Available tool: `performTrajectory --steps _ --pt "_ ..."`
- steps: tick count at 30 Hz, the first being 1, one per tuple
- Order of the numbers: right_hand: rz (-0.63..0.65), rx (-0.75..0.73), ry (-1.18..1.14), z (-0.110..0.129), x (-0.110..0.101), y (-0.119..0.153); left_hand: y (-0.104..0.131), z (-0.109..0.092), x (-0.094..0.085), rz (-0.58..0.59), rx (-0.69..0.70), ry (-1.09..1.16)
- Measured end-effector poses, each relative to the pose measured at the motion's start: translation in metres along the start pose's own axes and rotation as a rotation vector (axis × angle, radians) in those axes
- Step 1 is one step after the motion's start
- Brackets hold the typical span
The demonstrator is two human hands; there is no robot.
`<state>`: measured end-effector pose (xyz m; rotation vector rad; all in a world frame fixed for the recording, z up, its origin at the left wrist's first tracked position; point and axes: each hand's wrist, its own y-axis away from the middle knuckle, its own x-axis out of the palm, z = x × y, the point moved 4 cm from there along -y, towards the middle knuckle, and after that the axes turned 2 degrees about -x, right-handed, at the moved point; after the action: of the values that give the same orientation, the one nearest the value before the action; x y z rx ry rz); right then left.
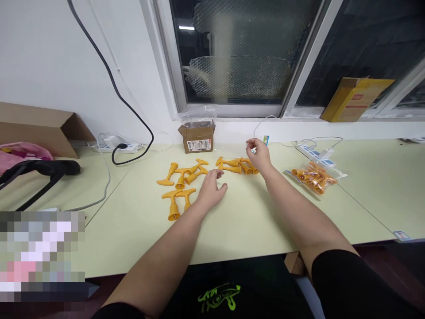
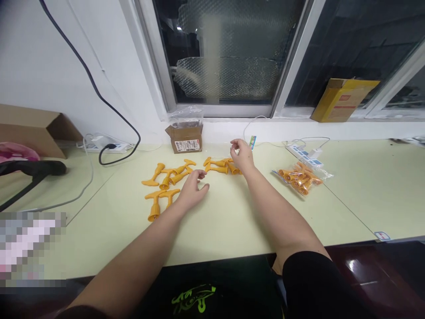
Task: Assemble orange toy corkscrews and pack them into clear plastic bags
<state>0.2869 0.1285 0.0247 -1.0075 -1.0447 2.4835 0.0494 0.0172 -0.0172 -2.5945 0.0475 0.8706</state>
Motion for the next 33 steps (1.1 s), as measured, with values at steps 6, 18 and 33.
performTrajectory --steps 6,18,33 --pt "0.399 0.041 0.209 -0.002 0.016 0.030 -0.001 0.008 0.002 0.053 -0.071 0.004" --pt "0.340 0.152 0.377 0.017 0.016 0.043 0.002 0.006 0.003 0.075 -0.096 0.020" --pt "0.123 -0.155 -0.061 0.030 -0.029 0.073 -0.005 -0.009 -0.051 -0.333 0.146 -0.137"
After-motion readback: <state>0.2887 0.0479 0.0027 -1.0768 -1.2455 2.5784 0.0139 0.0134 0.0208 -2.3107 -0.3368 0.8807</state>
